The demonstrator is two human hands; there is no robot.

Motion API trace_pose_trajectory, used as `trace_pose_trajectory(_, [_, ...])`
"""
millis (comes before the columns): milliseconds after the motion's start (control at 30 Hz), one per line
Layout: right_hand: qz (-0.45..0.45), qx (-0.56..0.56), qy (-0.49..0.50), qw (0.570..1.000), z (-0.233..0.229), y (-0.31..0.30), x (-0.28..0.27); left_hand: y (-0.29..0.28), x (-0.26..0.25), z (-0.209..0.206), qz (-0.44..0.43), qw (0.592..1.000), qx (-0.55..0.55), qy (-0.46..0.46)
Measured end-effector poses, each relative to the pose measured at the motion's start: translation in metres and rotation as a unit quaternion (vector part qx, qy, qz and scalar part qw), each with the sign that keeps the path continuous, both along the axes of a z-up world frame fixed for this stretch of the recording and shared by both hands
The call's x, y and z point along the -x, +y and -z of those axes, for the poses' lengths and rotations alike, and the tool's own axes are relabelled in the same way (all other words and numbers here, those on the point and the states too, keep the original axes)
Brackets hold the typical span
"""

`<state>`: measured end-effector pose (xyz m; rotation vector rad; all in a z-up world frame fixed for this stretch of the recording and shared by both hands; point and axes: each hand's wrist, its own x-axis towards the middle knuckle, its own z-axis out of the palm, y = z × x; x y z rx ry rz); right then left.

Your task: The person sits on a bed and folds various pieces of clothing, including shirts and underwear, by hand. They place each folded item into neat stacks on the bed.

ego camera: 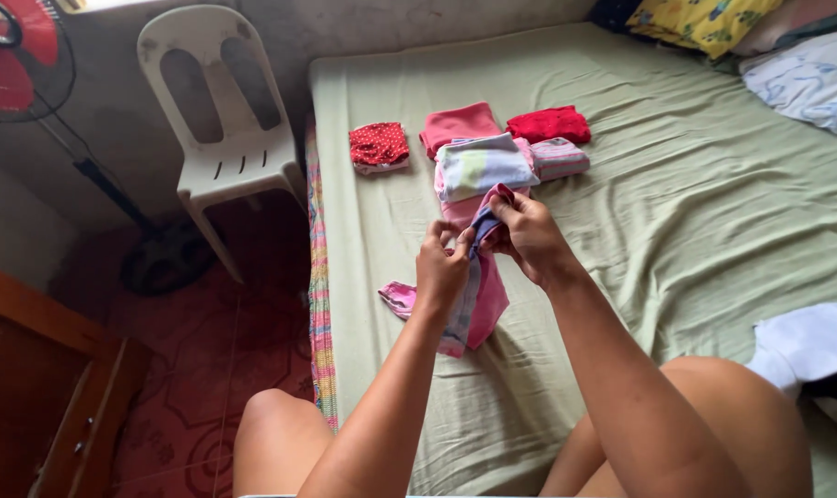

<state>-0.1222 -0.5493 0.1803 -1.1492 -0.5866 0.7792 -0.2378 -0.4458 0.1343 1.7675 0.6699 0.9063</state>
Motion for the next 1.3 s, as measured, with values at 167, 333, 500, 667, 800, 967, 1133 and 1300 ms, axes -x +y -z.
trace_pose_trajectory(167, [-0.001, -0.046, 0.026, 0.999, 0.022, -0.016, -0.004, -0.024, 0.006, -0.013, 0.067, 0.994, 0.046, -0.07])
trace_pose_trajectory(333, [0.07, 0.001, 0.011, 0.997, 0.043, -0.023, -0.006, -0.029, -0.017, 0.031, 0.053, 0.989, -0.112, -0.08])
trace_pose_trajectory(500, [0.06, -0.009, -0.036, 0.997, 0.042, -0.026, -0.009, -0.028, -0.025, 0.03, 0.113, 0.986, 0.105, -0.067])
trace_pose_trajectory(667, [-0.018, 0.053, -0.127, 0.99, 0.042, -0.028, -0.012, -0.009, -0.022, 0.044, 0.162, 0.965, 0.18, -0.099])
trace_pose_trajectory(800, [-0.059, 0.003, -0.007, 0.998, 0.041, -0.029, -0.016, 0.008, -0.021, 0.058, 0.133, 0.97, 0.204, -0.023])
trace_pose_trajectory(967, [0.016, -0.071, 0.171, 0.983, 0.06, -0.027, -0.041, 0.035, -0.015, 0.051, 0.08, 0.892, 0.427, -0.122])
trace_pose_trajectory(1133, [-0.037, 0.018, 0.047, 0.998, 0.015, -0.051, -0.03, 0.076, 0.001, 0.001, 0.128, 0.932, 0.323, -0.105])
trace_pose_trajectory(1300, [0.207, 0.337, -0.307, 0.866, 0.14, -0.055, -0.114, 0.037, 0.032, -0.111, 0.213, 0.941, 0.248, 0.092])
